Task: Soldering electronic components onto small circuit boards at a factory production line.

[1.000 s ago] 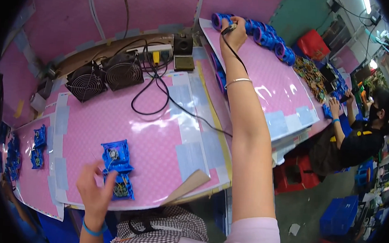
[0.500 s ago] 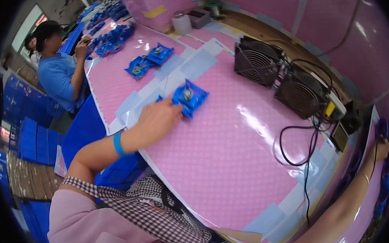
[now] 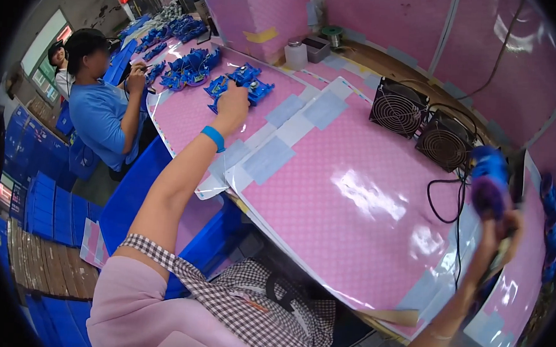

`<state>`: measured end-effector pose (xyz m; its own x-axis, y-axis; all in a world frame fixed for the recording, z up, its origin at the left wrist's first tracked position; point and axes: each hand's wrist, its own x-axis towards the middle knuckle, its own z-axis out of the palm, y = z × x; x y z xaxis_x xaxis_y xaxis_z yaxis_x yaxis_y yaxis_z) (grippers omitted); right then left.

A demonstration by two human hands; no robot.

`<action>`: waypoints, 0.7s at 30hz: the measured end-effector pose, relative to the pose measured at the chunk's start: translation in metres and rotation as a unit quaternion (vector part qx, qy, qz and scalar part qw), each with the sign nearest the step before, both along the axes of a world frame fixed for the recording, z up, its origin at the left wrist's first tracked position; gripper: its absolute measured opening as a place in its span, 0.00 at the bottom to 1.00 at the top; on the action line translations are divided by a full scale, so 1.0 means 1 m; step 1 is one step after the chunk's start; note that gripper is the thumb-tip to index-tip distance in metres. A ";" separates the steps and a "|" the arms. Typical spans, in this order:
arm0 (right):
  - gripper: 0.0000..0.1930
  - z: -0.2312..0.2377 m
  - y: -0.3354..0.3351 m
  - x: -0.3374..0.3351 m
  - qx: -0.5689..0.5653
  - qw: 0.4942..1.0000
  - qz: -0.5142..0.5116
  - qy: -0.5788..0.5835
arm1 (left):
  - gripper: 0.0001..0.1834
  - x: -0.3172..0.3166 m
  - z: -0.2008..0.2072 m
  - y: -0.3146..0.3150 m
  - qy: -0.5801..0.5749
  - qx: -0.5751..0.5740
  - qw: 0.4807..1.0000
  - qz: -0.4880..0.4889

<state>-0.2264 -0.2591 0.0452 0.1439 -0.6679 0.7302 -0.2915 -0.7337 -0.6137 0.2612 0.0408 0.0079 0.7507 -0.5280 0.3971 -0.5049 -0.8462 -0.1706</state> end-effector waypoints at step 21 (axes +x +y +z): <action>0.11 -0.009 0.141 0.032 0.149 0.958 0.154 0.193 | 0.20 -0.272 -0.021 -0.003 0.422 -0.111 0.810 -0.392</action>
